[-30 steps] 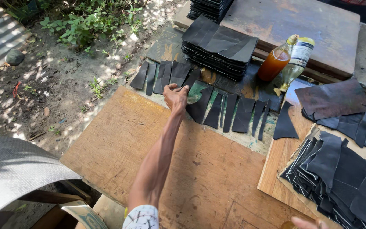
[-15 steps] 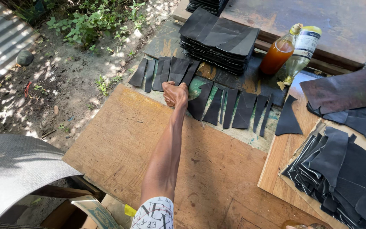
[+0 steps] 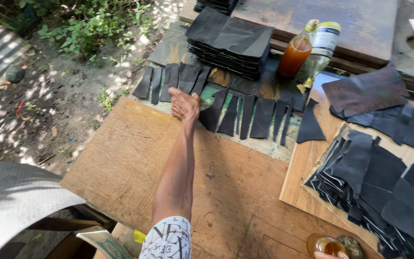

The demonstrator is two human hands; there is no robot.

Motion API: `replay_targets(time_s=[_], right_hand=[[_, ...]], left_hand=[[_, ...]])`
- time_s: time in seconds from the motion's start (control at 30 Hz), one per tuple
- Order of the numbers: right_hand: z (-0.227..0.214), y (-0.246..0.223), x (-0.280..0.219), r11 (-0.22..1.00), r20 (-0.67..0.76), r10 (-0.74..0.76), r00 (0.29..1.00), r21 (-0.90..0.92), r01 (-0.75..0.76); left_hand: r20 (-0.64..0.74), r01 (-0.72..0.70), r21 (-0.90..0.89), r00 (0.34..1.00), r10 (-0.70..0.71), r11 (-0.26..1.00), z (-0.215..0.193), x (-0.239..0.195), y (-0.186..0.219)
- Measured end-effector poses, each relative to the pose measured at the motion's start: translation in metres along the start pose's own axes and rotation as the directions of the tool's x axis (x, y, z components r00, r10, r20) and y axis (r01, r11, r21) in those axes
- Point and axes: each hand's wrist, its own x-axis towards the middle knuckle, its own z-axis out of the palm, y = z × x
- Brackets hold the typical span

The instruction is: The person repeatedly picks up small black leather pieces from a pile, applies a viscous substance from a small glass jar to the edges using a finger, and places the treated pieces onto a wooden table. The process is repeated for multiple pieces throughout the clip.

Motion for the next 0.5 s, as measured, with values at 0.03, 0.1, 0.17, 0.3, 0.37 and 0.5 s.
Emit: replay_targets(time_s=[0.03,0.1,0.17,0.3,0.37,0.5], right_hand=[[0.000,0.003,0.000,1.000,-0.004,-0.004,1.000,0.004,0.004],[0.001,0.010,0.000,1.000,-0.016,-0.018,1.000,0.013,0.018],[0.003,0.018,-0.003,0.999,-0.025,-0.035,0.999,0.029,0.036],[0.007,0.028,-0.015,0.992,-0.045,-0.081,0.996,0.093,0.084],[0.007,0.025,-0.023,0.978,-0.074,-0.126,0.989,0.157,0.137],[-0.035,0.001,-0.038,0.956,-0.152,-0.160,0.975,0.223,0.192]], left_hand=[[-0.013,-0.013,0.018,1.000,0.013,1.000,-0.006,-0.002,0.002],[-0.046,-0.064,0.015,0.997,0.065,0.998,-0.013,-0.007,0.004],[-0.086,-0.142,-0.024,0.987,0.139,0.990,-0.014,-0.014,0.003],[-0.039,-0.436,-0.089,0.900,0.434,0.895,-0.015,-0.029,0.001],[0.121,-0.454,-0.079,0.879,0.461,0.888,-0.012,-0.047,-0.003],[-0.119,-0.819,-0.382,0.503,0.856,0.428,-0.037,-0.067,-0.013]])
